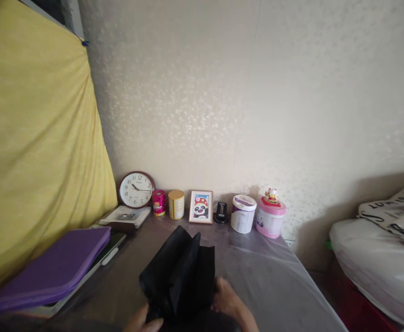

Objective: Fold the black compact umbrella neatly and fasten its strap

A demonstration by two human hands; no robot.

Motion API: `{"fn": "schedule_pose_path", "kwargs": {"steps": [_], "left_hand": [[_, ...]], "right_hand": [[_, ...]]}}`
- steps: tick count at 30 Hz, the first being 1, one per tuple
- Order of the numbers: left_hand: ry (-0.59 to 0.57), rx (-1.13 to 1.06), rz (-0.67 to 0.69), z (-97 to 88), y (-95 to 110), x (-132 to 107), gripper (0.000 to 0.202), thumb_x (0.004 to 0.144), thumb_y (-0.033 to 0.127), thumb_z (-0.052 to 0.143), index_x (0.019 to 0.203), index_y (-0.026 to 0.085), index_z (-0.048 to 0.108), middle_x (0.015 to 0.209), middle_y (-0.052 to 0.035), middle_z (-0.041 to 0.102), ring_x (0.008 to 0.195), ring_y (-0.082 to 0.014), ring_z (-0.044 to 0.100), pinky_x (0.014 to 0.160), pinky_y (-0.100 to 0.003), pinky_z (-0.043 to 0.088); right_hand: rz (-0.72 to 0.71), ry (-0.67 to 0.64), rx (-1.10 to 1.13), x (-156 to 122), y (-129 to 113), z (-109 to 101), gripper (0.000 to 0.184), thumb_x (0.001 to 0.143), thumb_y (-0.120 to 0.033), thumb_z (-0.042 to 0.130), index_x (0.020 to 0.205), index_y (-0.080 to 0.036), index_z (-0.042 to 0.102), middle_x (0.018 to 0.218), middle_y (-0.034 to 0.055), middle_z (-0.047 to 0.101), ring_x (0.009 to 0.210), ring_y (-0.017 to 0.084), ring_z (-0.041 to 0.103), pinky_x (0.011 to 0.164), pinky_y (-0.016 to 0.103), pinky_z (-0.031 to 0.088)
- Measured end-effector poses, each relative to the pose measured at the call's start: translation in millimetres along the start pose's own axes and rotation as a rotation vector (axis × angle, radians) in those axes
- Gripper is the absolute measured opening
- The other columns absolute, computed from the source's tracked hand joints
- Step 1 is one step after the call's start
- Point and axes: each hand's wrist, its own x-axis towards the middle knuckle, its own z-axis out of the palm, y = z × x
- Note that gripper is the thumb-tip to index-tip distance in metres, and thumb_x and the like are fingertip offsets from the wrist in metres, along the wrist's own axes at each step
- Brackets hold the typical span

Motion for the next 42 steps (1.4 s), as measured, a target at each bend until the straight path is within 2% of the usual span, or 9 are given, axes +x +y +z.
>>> {"fn": "schedule_pose_path", "kwargs": {"steps": [3, 8, 11, 15, 22, 26, 31, 37, 42], "left_hand": [[0.031, 0.110, 0.023, 5.5, -8, 4, 0.051, 0.068, 0.030, 0.055, 0.117, 0.023, 0.043, 0.087, -0.0048, 0.064, 0.094, -0.0222, 0.059, 0.082, -0.030, 0.043], [-0.030, 0.269, 0.031, 10.5, -21, 6, 0.068, 0.074, 0.029, 0.045, 0.133, 0.008, 0.020, 0.106, -0.0161, 0.059, 0.097, -0.0224, 0.058, 0.086, -0.032, 0.041], [-0.049, 0.207, 0.040, 7.1, -16, 1, 0.068, 0.073, 0.027, 0.046, 0.134, 0.013, 0.021, 0.119, -0.0123, 0.054, 0.108, -0.0207, 0.051, 0.093, -0.031, 0.037], [-0.080, 0.155, 0.042, 4.6, -5, -7, 0.067, 0.072, 0.023, 0.046, 0.135, 0.018, 0.023, 0.118, -0.0082, 0.055, 0.104, -0.0185, 0.054, 0.091, -0.029, 0.039], [-0.074, 0.351, 0.083, 12.5, 0, -11, 0.071, 0.073, 0.019, 0.044, 0.138, 0.013, 0.015, 0.129, -0.0139, 0.046, 0.120, -0.0234, 0.041, 0.100, -0.036, 0.030], [-0.105, 0.302, 0.195, 12.4, -4, -10, 0.073, 0.073, 0.016, 0.041, 0.139, 0.013, 0.010, 0.141, -0.0098, 0.026, 0.130, -0.0197, 0.025, 0.106, -0.033, 0.021], [-0.088, 0.253, 0.240, 13.9, -8, -8, 0.077, 0.071, 0.014, 0.042, 0.139, 0.017, 0.007, 0.142, -0.0062, 0.024, 0.130, -0.0178, 0.023, 0.107, -0.032, 0.021], [-0.049, 0.336, 0.140, 16.7, 0, -13, 0.076, 0.073, 0.016, 0.043, 0.139, 0.014, 0.005, 0.131, -0.0119, 0.043, 0.119, -0.0208, 0.043, 0.098, -0.032, 0.034], [-0.041, 0.605, 0.052, 23.9, 9, -18, 0.077, 0.074, 0.012, 0.041, 0.139, 0.015, 0.000, 0.127, -0.0107, 0.048, 0.107, -0.0161, 0.052, 0.088, -0.022, 0.038]], "right_hand": [[-0.009, 0.089, -0.039, -17, 7, -17, 0.019, 0.060, -0.014, 0.042, 0.062, -0.018, 0.060, 0.050, -0.0044, 0.057, 0.045, 0.010, 0.049, 0.040, 0.016, 0.034], [0.009, 0.213, -0.218, -41, 26, -36, 0.016, 0.065, -0.019, 0.046, 0.061, -0.018, 0.061, 0.053, -0.0036, 0.058, 0.048, 0.011, 0.050, 0.048, 0.019, 0.036], [0.038, 0.252, -0.304, -52, 33, -40, 0.017, 0.068, -0.023, 0.048, 0.060, -0.019, 0.063, 0.054, -0.0026, 0.059, 0.053, 0.013, 0.053, 0.052, 0.021, 0.037], [0.070, 0.274, -0.347, -59, 39, -41, 0.021, 0.071, -0.030, 0.048, 0.063, -0.021, 0.065, 0.058, -0.0009, 0.062, 0.059, 0.016, 0.057, 0.057, 0.024, 0.040], [-0.104, 0.637, -0.440, -46, 13, -43, 0.027, 0.081, -0.036, 0.043, 0.098, -0.023, 0.060, 0.082, 0.0031, 0.062, 0.068, 0.015, 0.059, 0.064, 0.025, 0.046], [-0.271, 0.569, -0.501, -32, -25, -25, 0.027, 0.087, -0.030, 0.036, 0.107, -0.023, 0.054, 0.087, 0.0040, 0.059, 0.077, 0.015, 0.059, 0.069, 0.025, 0.046], [-0.383, 0.418, -0.596, -15, -48, 7, 0.041, 0.084, -0.015, 0.036, 0.123, -0.026, 0.041, 0.095, 0.0036, 0.057, 0.084, 0.015, 0.057, 0.073, 0.025, 0.047], [-0.395, 0.421, -0.571, 0, -45, 22, 0.036, 0.080, -0.007, 0.035, 0.109, -0.024, 0.050, 0.092, 0.0016, 0.057, 0.079, 0.014, 0.058, 0.070, 0.023, 0.046], [-0.450, 0.499, -0.462, 19, -50, 22, 0.026, 0.082, -0.009, 0.035, 0.094, -0.022, 0.054, 0.086, 0.0017, 0.057, 0.077, 0.012, 0.058, 0.071, 0.022, 0.045]]}}
